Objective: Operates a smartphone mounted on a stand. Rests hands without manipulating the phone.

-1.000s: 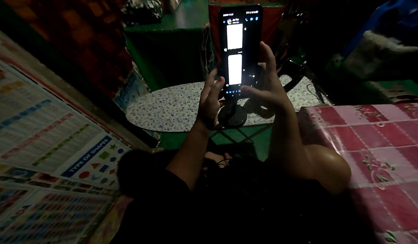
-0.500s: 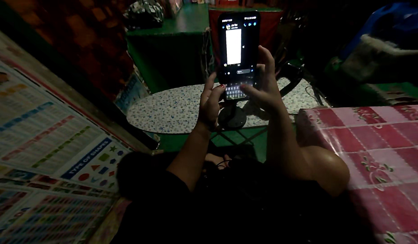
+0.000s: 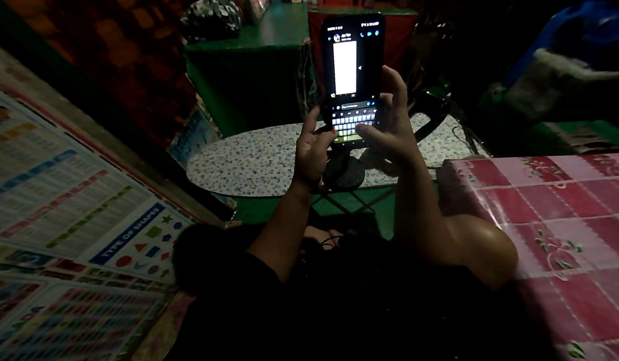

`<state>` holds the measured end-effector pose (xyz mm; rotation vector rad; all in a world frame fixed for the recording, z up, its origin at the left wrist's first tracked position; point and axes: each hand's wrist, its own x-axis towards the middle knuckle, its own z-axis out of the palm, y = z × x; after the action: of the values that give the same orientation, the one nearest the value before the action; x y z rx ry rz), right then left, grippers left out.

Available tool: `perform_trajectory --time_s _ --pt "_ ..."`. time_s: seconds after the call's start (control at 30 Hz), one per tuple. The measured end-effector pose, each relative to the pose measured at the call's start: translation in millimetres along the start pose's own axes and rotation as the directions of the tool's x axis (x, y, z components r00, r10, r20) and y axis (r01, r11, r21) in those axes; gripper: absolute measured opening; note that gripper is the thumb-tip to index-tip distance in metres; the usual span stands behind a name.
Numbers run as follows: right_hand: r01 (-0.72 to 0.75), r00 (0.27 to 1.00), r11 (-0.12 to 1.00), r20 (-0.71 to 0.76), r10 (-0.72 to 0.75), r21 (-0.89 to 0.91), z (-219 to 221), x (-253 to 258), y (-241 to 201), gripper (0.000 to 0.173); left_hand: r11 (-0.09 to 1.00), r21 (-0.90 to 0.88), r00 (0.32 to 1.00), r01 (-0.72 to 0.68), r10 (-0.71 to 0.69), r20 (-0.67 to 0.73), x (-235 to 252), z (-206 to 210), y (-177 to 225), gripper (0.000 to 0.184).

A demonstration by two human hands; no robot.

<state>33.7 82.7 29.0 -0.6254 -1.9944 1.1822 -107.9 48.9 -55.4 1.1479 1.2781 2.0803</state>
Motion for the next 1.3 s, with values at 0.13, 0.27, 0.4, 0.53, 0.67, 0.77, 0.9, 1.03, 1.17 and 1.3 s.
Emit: perform_trajectory --time_s 0.13,0.27,0.4,0.53,0.67,0.77,0.9,1.03,1.17,1.3 --pt "0.011 0.998 1.000 -0.061 -0.011 -0.002 6 1 1 0.071 1.000 -0.018 1.000 -0.019 0.019 -0.007 -1 2 -1 0.059" --pt "-0.021 0.994 1.000 -0.106 0.020 -0.013 12 0 -2 0.072 1.000 -0.018 0.999 -0.025 0.025 -0.022 -2 3 -2 0.058" --pt "-0.057 0.989 0.998 -0.136 0.055 -0.016 16 1 -5 0.076 0.999 -0.004 0.999 -0.034 0.034 -0.012 -3 4 -2 0.058" --pt "0.523 0.852 0.826 -0.137 -0.505 0.212 17 67 111 0.091 0.999 0.008 0.999 -0.035 0.035 -0.012 -2 2 -4 0.059" --pt "0.489 0.849 0.803 0.025 -0.527 0.341 3 78 124 0.097 1.000 0.005 1.000 -0.014 0.014 -0.022 -1 2 -2 0.059" --pt "0.496 0.842 0.797 0.031 -0.538 0.344 2 78 125 0.101 1.000 0.009 1.000 -0.011 0.011 -0.024 -1 3 -2 0.060" --pt "0.549 0.814 0.759 -0.018 -0.580 0.350 9 80 128 0.101 1.000 0.013 1.000 -0.017 0.017 -0.021 -1 2 -3 0.060" --pt "0.044 0.995 0.994 -0.094 -0.034 0.103 10 7 11 0.075 1.000 0.016 1.000 -0.019 0.020 -0.018 -2 3 -3 0.062" --pt "0.010 0.993 0.998 -0.121 -0.002 0.064 13 0 -1 0.071 1.000 0.012 0.999 -0.025 0.026 -0.026 -2 4 -2 0.061" --pt "0.038 0.999 0.998 0.000 -0.038 0.041 3 -1 5 0.083 0.999 0.028 0.999 -0.038 0.038 -0.017 -2 2 -3 0.059"
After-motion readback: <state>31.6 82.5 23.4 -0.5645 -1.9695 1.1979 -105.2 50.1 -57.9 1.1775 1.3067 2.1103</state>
